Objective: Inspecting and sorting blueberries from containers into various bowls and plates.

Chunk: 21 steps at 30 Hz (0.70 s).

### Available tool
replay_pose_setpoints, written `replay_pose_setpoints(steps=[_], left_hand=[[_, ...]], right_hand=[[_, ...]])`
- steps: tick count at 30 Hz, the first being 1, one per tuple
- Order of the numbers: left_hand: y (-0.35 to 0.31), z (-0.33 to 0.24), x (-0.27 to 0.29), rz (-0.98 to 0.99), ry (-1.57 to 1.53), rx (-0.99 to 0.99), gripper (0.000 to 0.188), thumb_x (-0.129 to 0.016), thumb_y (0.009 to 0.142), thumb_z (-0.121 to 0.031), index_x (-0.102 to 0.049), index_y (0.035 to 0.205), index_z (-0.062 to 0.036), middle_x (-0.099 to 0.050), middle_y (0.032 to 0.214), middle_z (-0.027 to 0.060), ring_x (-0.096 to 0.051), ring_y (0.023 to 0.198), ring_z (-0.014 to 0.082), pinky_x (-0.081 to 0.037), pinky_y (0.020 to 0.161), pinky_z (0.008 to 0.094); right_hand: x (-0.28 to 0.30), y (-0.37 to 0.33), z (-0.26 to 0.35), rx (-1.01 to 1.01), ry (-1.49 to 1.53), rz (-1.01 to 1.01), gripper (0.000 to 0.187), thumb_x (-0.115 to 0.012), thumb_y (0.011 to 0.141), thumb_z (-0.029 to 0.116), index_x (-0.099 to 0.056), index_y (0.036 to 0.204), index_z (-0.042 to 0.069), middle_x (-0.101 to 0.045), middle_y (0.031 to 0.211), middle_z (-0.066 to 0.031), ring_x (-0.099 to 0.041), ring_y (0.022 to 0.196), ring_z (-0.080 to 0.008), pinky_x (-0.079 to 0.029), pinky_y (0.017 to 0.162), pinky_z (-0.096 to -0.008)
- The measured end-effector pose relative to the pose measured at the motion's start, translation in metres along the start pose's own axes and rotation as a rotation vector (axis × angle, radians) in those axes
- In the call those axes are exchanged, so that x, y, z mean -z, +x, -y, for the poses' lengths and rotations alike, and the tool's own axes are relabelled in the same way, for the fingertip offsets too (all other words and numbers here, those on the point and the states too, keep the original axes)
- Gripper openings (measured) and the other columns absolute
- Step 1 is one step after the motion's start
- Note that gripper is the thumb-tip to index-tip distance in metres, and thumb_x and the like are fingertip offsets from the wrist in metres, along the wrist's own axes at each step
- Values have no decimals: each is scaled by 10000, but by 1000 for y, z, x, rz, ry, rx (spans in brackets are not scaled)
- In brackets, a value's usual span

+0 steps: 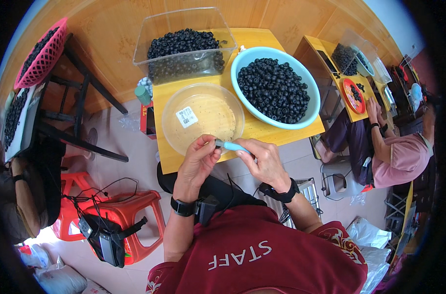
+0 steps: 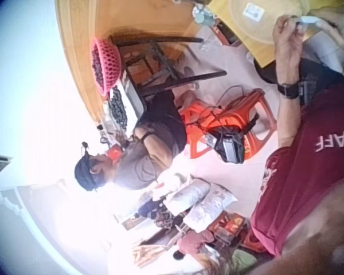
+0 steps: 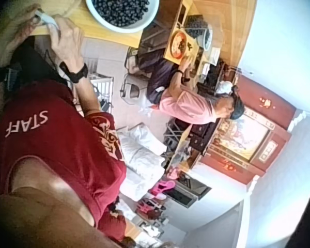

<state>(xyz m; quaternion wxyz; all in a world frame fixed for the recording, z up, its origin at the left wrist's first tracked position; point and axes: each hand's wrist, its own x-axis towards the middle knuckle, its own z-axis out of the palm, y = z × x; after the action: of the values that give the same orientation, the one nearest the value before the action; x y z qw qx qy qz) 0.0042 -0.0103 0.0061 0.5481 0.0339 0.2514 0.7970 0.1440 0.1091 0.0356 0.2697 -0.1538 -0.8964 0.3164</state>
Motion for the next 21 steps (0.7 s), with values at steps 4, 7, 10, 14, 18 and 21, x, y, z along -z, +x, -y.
replay_pose_setpoints(steps=[4, 7, 10, 14, 18, 21], left_hand=[[-17, -12, -11, 103, 22, -15, 136, -605, 822, -49, -567, 949, -19, -602, 824, 79, -574, 668, 121, -490, 616, 202], [-13, -13, -6, 62, 6, -12, 137, -601, 823, -45, -566, 951, -15, -603, 823, 84, -575, 667, 120, -493, 615, 198], [-11, -10, -5, 39, -18, -3, 141, -598, 823, -39, -563, 957, -15, -603, 825, 89, -581, 674, 119, -502, 611, 195], [-7, -6, -5, 42, -8, 3, 138, -599, 820, -32, -563, 953, -21, -607, 845, 93, -588, 683, 118, -512, 611, 189], [-5, -3, -12, 32, 53, 17, 156, -610, 809, -28, -547, 953, -28, -610, 862, 88, -587, 675, 121, -513, 610, 198], [-6, -2, -11, -1, 127, 33, 185, -616, 798, -17, -527, 959, -38, -614, 857, 81, -595, 669, 124, -518, 610, 212]], right_hand=[[8, -5, -22, -184, -222, -45, 188, -566, 835, 201, -642, 909, 45, -604, 665, -145, -582, 574, -314, -446, 514, -377], [14, -2, -7, -265, -143, -19, 195, -568, 835, 199, -642, 923, 42, -594, 643, -143, -572, 551, -291, -441, 511, -360], [13, 2, 1, -325, 21, 10, 204, -601, 812, 185, -641, 948, 38, -581, 622, -117, -544, 518, -219, -428, 502, -320], [10, 9, 15, -326, 320, 4, 235, -664, 759, 84, -631, 972, -9, -561, 691, 0, -452, 574, -55, -362, 506, -219], [0, 15, 26, -254, 465, -19, 246, -688, 731, 54, -638, 967, 8, -543, 721, 10, -443, 607, -44, -357, 529, -202], [-11, 14, 18, -310, 555, 112, 183, -684, 746, 45, -636, 919, 9, -545, 715, 17, -440, 607, -38, -349, 545, -180]])
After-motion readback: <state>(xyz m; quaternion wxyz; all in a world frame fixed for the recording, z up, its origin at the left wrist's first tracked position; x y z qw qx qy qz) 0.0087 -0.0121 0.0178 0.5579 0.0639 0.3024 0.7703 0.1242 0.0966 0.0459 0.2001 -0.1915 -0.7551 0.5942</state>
